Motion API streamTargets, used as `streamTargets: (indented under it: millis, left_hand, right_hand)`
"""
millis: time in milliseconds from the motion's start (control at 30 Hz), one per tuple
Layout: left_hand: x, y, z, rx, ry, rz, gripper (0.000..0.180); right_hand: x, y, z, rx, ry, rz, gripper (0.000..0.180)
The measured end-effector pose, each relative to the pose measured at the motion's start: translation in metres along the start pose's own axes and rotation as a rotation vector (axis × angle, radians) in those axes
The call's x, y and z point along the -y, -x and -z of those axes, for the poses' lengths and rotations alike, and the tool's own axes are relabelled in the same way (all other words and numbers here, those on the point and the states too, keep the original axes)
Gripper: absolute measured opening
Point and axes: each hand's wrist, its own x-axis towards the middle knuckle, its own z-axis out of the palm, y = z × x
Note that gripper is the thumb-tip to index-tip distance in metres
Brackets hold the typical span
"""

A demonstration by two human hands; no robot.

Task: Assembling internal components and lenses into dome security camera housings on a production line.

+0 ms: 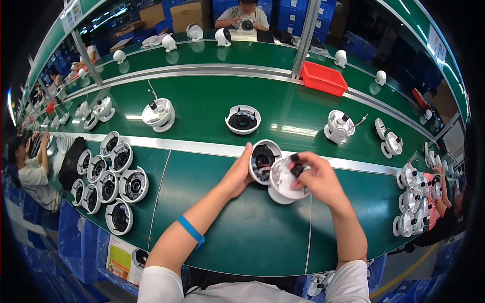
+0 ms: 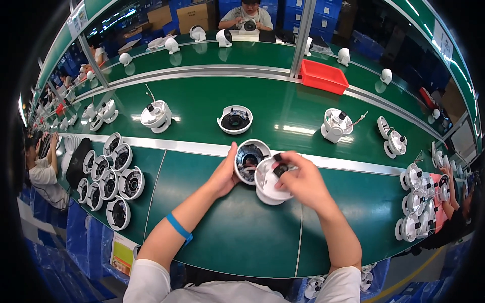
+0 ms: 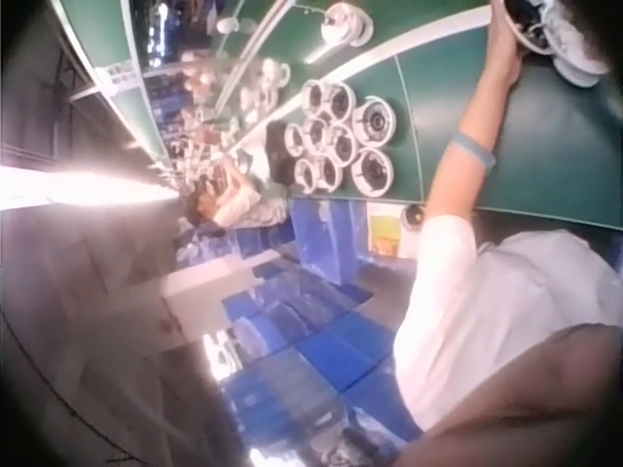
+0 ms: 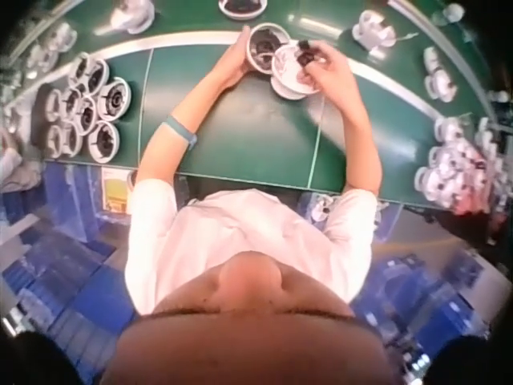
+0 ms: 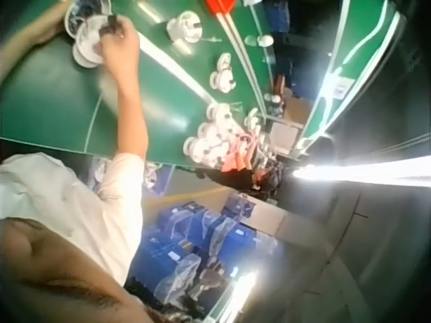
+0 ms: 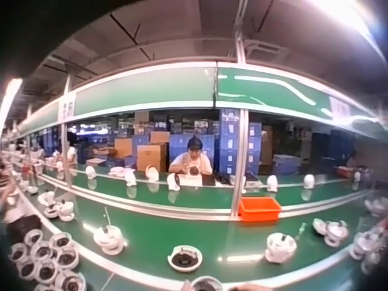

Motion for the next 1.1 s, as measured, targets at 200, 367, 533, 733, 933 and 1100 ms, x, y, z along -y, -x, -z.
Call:
streamTargets:
  millis: [200,367,533,733,933,1100]
  left_hand:
    - [-0.035,-0.033,0.043,0.014,0.034,-0.187,0.089]
    - [-0.027,-0.031,0.073,-0.212,-0.401,-0.298,0.058]
    - [-0.008,0.007,0.113,-0.436,-0.783,-0.7,0.046]
    - [-0.029,0.08,0.104,-0.33,-0.442,-0.494,0.07]
    - [-0.026,0.1,0.089,-0.293,0.041,-0.228,0.034]
    - [-0.018,0.097,0.052,-0.233,0.327,-0.114,0.035]
  right_hand:
    - [0.007,-0.071,0.03,-0.224,0.025,0.08,0.029]
    - [-0.018,-0.144,0.057,-0.342,0.088,0.148,0.03]
    - [-0.035,-0.162,0.122,-0.856,1.099,0.391,0.029]
    - [-0.034,-0.128,0.187,-0.908,1.177,0.069,0.02]
    - [-0.016,-0.055,0.131,-0.74,1.171,0.47,0.028]
    - [0.006,-0.001,0.075,-0.284,1.145,0.556,0.035]
